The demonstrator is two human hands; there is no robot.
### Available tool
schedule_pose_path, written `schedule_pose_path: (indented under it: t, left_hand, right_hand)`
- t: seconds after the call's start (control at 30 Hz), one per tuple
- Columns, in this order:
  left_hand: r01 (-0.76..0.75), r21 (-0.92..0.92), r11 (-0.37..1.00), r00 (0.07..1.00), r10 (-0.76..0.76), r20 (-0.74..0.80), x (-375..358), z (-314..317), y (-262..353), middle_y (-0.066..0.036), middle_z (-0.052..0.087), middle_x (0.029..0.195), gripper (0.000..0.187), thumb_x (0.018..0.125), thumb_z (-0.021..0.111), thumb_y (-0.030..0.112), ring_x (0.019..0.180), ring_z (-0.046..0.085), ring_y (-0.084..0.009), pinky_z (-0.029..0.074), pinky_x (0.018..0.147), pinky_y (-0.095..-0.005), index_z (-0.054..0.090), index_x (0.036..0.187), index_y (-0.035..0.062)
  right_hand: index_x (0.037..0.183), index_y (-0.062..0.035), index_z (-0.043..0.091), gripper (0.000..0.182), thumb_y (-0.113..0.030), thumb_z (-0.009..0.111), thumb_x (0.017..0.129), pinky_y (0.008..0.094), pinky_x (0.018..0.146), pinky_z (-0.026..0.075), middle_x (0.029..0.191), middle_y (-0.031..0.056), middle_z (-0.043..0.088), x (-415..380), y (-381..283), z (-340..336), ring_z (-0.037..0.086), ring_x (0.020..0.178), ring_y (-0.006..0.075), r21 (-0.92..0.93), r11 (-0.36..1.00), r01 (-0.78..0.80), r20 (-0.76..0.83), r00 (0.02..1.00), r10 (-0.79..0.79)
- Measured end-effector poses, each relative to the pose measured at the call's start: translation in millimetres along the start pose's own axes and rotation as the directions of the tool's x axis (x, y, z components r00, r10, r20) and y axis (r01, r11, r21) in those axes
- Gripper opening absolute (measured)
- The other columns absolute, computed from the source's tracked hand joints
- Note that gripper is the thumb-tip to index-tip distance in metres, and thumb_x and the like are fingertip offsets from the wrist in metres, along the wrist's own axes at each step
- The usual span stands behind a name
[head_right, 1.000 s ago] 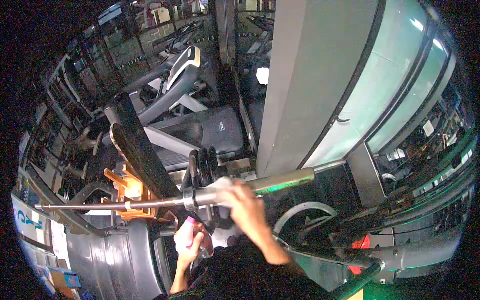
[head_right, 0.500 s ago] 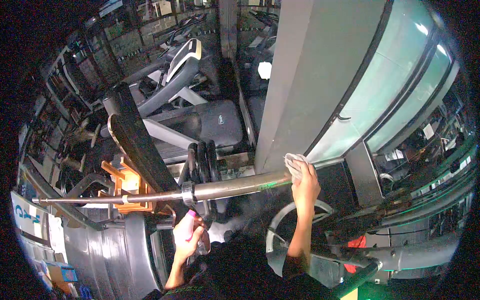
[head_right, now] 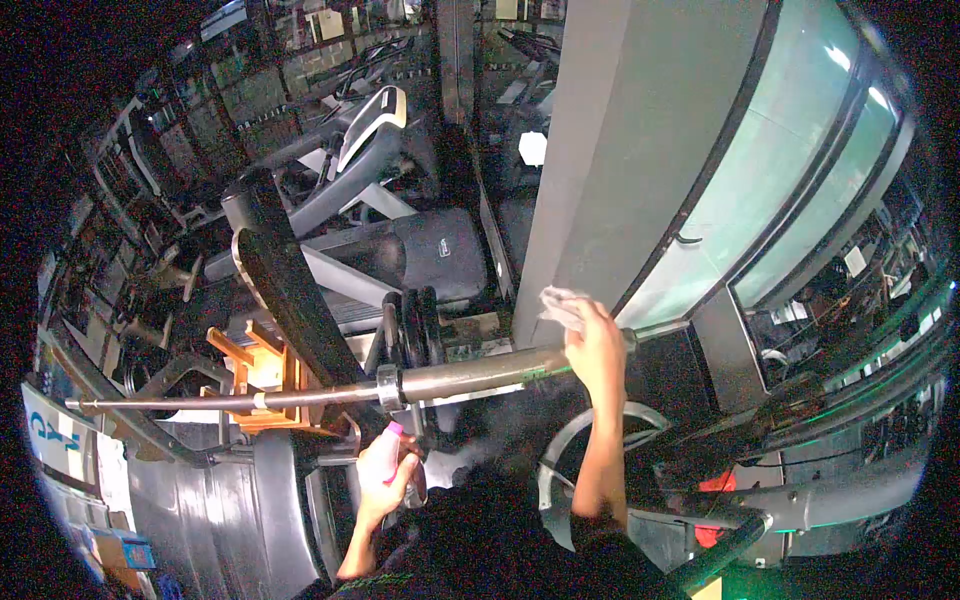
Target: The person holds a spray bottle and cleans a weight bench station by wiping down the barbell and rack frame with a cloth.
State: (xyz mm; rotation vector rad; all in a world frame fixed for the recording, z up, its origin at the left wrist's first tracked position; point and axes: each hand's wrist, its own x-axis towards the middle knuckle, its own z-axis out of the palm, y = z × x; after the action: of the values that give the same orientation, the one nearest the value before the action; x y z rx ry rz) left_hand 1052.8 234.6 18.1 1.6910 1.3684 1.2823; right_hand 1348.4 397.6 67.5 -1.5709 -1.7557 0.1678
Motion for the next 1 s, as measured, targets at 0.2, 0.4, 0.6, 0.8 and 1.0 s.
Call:
schedule_pose_path:
  t: [0.2,0.4,0.6,0.8,1.0]
  left_hand:
    - [-0.052,0.091,0.994,0.998,0.054,-0.021,-4,-4,-7,-0.012,0.066,0.086,0.04,0.079,0.064,0.009,0.076,0.064,-0.0265,0.05,0.073,-0.0357,0.054,0.116,-0.0016]
    - [-0.038,0.063,0.997,0.998,0.041,-0.041,-6,0,-6,-0.01,0.066,0.082,0.028,0.079,0.064,0.01,0.075,0.063,-0.0258,0.049,0.072,-0.0352,0.059,0.104,0.0003]
    - [-0.046,0.123,0.991,0.997,0.052,-0.05,-4,-3,-5,-0.009,0.066,0.081,0.024,0.079,0.064,0.012,0.073,0.064,-0.0256,0.05,0.071,-0.0349,0.06,0.1,0.0007]
    - [-0.057,0.118,0.991,0.993,0.069,-0.094,-5,-5,2,-0.01,0.065,0.079,0.025,0.078,0.065,0.009,0.071,0.064,-0.0239,0.05,0.068,-0.0337,0.059,0.101,-0.0006]
    - [-0.063,0.101,0.993,0.997,0.067,-0.03,-5,-10,12,-0.01,0.065,0.078,0.022,0.079,0.063,0.007,0.068,0.064,-0.0207,0.051,0.065,-0.0316,0.059,0.099,-0.001]
  right_hand:
    - [0.104,-0.0135,0.063,0.031,-0.022,0.06,0.075,0.0458,0.077,0.048,0.096,0.0151,0.065,10,-1,9,0.062,0.089,0.0358,-0.237,0.965,-0.114,0.314,0.931,0.188]
    - [0.096,-0.0033,0.063,0.026,-0.005,0.064,0.07,0.0454,0.082,0.045,0.093,0.0156,0.059,-47,21,37,0.056,0.093,0.0371,0.015,0.986,0.169,-0.318,0.935,-0.155]
    - [0.099,-0.0011,0.063,0.03,0.007,0.055,0.072,0.0459,0.088,0.044,0.103,0.0207,0.058,-92,28,87,0.055,0.1,0.0396,0.088,0.989,0.121,-0.597,0.801,-0.045]
    - [0.098,-0.0193,0.07,0.043,0.005,0.06,0.064,0.0404,0.092,0.041,0.087,0.0046,0.062,-101,-111,87,0.054,0.102,0.0267,0.348,0.894,0.282,-0.101,0.959,-0.263]
    - [0.103,-0.0169,0.067,0.04,0.001,0.06,0.069,0.0354,0.084,0.053,0.115,0.0065,0.058,-112,-106,91,0.058,0.104,0.0269,0.147,0.937,0.317,0.128,0.933,-0.336]
